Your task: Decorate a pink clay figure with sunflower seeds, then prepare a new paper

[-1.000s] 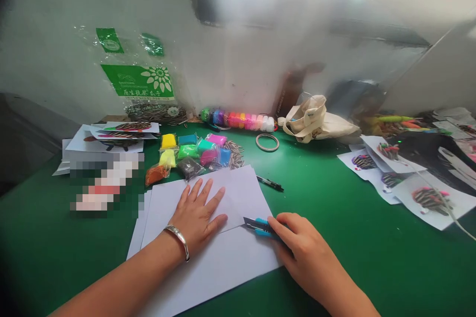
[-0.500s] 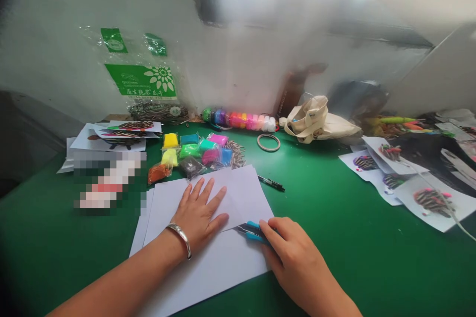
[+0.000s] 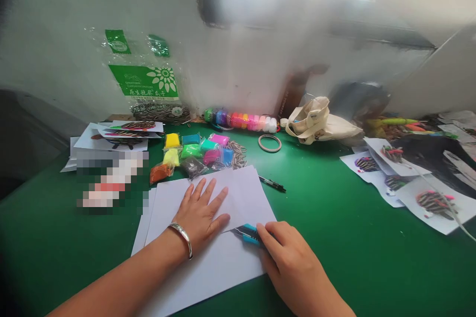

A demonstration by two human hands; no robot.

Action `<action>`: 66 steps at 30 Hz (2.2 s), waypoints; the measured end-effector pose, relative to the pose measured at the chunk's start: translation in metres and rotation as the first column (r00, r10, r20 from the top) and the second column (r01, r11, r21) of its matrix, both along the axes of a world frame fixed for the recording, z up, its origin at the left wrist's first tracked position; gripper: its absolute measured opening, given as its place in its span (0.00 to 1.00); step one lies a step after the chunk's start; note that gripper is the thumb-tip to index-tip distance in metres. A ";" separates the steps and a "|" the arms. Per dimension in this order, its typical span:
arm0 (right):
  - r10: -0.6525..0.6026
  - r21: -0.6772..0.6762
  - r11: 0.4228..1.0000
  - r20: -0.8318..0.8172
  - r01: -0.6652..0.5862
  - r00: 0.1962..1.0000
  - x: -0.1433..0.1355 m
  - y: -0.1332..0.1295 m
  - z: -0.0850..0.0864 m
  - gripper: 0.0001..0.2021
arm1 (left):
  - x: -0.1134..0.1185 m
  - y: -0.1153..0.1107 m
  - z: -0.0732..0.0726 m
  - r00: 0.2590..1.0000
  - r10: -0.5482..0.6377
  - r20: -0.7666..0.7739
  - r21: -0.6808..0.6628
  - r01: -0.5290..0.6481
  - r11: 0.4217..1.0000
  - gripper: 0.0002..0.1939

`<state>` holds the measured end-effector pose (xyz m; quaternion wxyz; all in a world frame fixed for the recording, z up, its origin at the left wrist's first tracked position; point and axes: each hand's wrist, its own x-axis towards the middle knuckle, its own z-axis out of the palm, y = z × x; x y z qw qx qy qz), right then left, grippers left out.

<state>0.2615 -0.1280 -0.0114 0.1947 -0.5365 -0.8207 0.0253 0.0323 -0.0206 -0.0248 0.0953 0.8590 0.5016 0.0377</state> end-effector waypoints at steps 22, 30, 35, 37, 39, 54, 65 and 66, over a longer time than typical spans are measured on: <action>0.017 -0.010 1.000 -0.021 -0.017 1.000 -0.007 -0.005 0.003 0.17 | -0.001 -0.002 0.006 1.000 -0.015 0.010 -0.031 0.016 0.999 0.32; 0.021 -0.023 0.999 -0.025 -0.022 0.999 -0.012 -0.005 0.005 0.17 | -0.001 -0.002 0.003 1.000 -0.017 0.018 -0.012 0.017 1.000 0.33; 0.010 0.017 1.000 -0.037 -0.009 0.999 -0.018 -0.003 0.005 0.16 | -0.002 -0.003 0.002 1.000 -0.018 0.017 -0.010 0.019 1.000 0.33; 0.004 0.047 0.999 -0.039 -0.002 0.999 -0.021 -0.002 0.004 0.16 | -0.002 -0.003 0.002 1.000 -0.017 0.020 -0.017 0.018 1.000 0.33; 0.009 0.051 0.999 -0.035 -0.007 0.999 -0.023 -0.002 0.002 0.16 | -0.003 -0.003 0.003 1.000 -0.015 0.022 -0.023 0.016 1.000 0.33; 0.078 0.070 0.995 -0.020 -0.076 0.997 -0.029 0.000 0.002 0.16 | -0.002 -0.005 0.004 0.999 -0.010 0.040 -0.023 0.011 1.000 0.34; 0.103 0.020 0.995 -0.062 -0.102 0.993 -0.044 0.005 0.006 0.18 | 0.000 -0.004 0.004 1.000 -0.003 0.031 -0.019 0.003 1.000 0.33; 0.105 0.015 0.994 -0.065 -0.104 0.992 -0.044 0.004 0.006 0.18 | -0.001 -0.004 0.004 0.999 -0.004 0.032 -0.019 0.005 1.000 0.33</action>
